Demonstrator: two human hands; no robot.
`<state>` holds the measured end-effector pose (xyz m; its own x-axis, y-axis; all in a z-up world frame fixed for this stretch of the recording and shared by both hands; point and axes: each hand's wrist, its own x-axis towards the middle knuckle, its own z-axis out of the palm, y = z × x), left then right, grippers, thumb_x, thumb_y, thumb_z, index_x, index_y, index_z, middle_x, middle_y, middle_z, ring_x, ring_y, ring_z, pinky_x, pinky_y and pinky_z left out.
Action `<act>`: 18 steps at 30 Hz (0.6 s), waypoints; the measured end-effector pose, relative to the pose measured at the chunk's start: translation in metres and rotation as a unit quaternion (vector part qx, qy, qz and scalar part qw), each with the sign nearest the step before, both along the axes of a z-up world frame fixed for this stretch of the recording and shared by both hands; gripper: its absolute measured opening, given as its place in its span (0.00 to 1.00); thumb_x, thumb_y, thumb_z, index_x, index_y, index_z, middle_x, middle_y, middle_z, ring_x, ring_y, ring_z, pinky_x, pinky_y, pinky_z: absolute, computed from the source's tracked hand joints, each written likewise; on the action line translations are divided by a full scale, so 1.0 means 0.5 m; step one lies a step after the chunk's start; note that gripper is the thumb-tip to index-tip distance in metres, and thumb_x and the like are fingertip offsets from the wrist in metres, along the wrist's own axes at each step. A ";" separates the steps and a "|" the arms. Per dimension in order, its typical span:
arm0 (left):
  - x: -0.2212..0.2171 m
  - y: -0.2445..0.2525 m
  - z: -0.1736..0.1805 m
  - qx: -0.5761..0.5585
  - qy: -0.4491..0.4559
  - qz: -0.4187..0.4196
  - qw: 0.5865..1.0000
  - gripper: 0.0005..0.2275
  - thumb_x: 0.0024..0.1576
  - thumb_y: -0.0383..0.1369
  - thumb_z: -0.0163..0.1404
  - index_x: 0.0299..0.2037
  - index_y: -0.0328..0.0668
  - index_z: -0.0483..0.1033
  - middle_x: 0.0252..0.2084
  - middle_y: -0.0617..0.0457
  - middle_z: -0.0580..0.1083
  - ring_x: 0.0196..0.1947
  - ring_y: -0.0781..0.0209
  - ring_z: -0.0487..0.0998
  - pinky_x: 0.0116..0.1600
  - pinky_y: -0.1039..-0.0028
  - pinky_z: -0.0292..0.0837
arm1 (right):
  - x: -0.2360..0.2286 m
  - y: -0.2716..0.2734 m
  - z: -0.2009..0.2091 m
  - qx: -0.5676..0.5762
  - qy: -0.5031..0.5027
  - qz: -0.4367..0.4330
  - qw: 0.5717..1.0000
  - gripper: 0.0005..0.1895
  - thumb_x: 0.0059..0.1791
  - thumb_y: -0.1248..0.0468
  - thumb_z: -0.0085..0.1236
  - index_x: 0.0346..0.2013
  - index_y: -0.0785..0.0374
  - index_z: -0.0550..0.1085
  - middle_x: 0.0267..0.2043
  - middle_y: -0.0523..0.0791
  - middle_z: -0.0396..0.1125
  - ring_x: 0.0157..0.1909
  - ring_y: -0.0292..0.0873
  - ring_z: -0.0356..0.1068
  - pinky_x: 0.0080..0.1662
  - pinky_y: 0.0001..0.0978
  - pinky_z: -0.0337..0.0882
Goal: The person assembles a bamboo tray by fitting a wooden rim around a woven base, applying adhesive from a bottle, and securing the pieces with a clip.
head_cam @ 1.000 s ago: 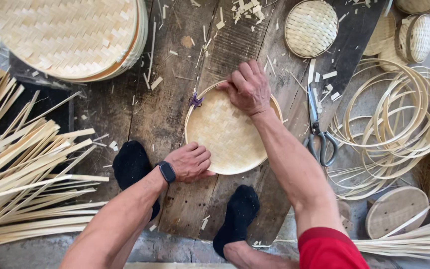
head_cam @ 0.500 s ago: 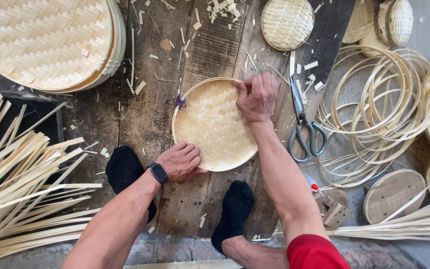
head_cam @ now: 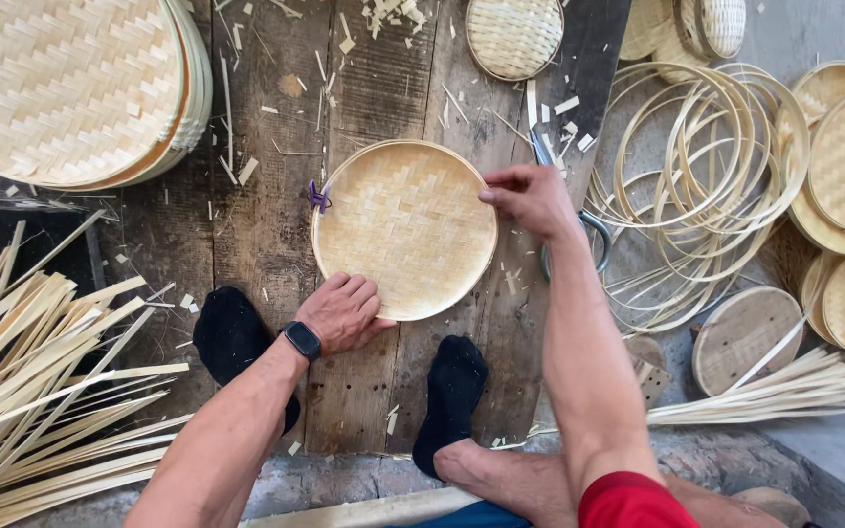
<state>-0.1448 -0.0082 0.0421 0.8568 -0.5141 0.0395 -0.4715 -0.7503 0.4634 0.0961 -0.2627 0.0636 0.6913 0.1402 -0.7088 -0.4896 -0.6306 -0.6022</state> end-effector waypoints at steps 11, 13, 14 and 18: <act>0.005 -0.003 0.006 0.018 0.009 -0.005 1.000 0.17 0.61 0.46 0.47 0.27 0.42 0.70 0.32 0.51 0.69 0.37 0.54 0.71 0.46 0.65 0.64 | 0.005 0.009 -0.025 -0.130 -0.075 0.066 0.986 0.10 0.42 0.62 0.75 0.30 0.63 0.82 0.27 0.45 0.75 0.25 0.36 0.72 0.31 0.30 0.73; 0.008 -0.006 0.016 0.013 0.005 0.000 1.000 0.17 0.61 0.46 0.47 0.27 0.42 0.70 0.32 0.51 0.69 0.37 0.54 0.71 0.47 0.65 0.65 | 0.020 -0.018 -0.015 -0.067 0.034 0.060 0.995 0.09 0.40 0.62 0.73 0.32 0.61 0.82 0.28 0.42 0.77 0.26 0.34 0.74 0.31 0.28 0.77; 0.008 -0.007 0.019 0.014 0.005 0.003 1.000 0.17 0.61 0.46 0.47 0.27 0.42 0.70 0.32 0.51 0.69 0.38 0.54 0.71 0.47 0.65 0.65 | 0.025 -0.034 -0.014 -0.034 0.091 0.058 0.994 0.09 0.40 0.63 0.72 0.32 0.59 0.82 0.28 0.41 0.77 0.26 0.34 0.76 0.32 0.28 0.79; -0.002 -0.012 0.014 0.022 0.006 0.008 1.000 0.17 0.60 0.46 0.47 0.28 0.42 0.71 0.33 0.51 0.69 0.38 0.54 0.71 0.47 0.65 0.64 | 0.001 -0.074 -0.037 0.012 0.069 0.035 0.997 0.11 0.40 0.66 0.74 0.30 0.69 0.78 0.28 0.47 0.76 0.27 0.38 0.77 0.30 0.29 0.79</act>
